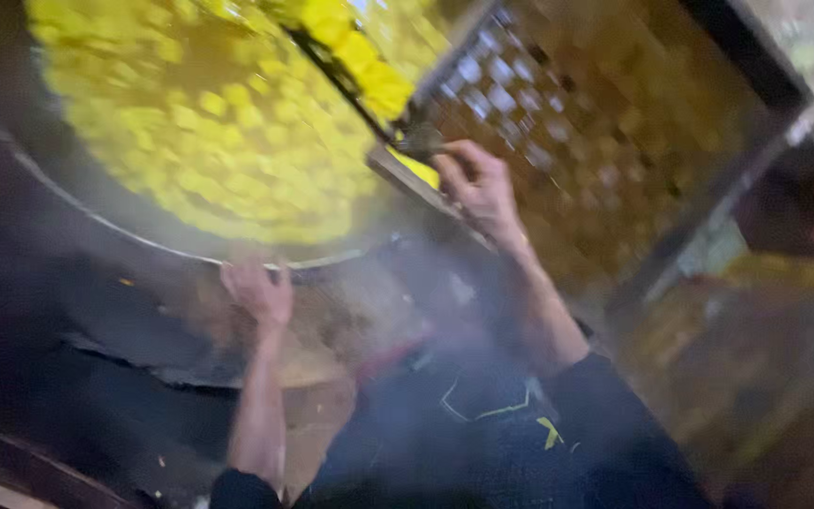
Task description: The person uses a slotted skimmer to scoop yellow tofu cubes out of a large vat of hot water and transfers them into a wooden slatted draining tray, occasionally arranging the cubes by hand so they sit in rows in the tray.
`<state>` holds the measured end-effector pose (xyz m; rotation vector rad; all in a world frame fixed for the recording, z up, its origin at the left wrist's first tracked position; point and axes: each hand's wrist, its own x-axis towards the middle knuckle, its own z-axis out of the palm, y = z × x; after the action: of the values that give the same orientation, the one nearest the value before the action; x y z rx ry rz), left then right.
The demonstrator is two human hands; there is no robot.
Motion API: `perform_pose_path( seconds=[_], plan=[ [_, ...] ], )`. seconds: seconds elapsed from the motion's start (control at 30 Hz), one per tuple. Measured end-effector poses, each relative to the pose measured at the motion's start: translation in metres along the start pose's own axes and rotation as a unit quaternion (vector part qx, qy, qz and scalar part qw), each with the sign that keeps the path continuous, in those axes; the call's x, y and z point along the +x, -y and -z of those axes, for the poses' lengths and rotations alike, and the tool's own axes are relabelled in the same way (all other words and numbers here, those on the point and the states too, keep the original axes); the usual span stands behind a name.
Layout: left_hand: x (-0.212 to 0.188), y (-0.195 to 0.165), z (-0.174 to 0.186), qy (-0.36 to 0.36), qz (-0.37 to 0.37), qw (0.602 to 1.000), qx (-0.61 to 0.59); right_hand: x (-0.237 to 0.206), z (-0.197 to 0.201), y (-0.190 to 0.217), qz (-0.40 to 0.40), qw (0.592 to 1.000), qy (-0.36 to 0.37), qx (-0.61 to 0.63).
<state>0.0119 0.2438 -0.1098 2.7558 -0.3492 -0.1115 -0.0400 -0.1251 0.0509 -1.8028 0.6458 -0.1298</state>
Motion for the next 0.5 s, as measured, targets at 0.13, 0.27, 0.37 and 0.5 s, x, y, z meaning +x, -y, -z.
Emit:
perform_pose_path(
  seconds=[0.13, 0.27, 0.37, 0.5],
  plan=[
    [-0.010, -0.013, 0.008, 0.038, 0.015, 0.996, -0.076, -0.116, 0.149, -0.043, 0.009, 0.972, -0.072, -0.223],
    [-0.019, -0.058, 0.026, -0.004, -0.031, 0.986, -0.164, -0.225, 0.236, -0.087, -0.046, 0.946, -0.102, -0.304],
    [-0.013, -0.109, 0.035, -0.067, -0.143, 0.969, -0.189, -0.281, 0.272, -0.117, -0.047, 0.928, -0.110, -0.352],
    [-0.016, -0.177, 0.038, -0.079, -0.233, 0.945, -0.215, -0.311, 0.292, -0.143, -0.117, 0.909, -0.057, -0.395]
  ],
)
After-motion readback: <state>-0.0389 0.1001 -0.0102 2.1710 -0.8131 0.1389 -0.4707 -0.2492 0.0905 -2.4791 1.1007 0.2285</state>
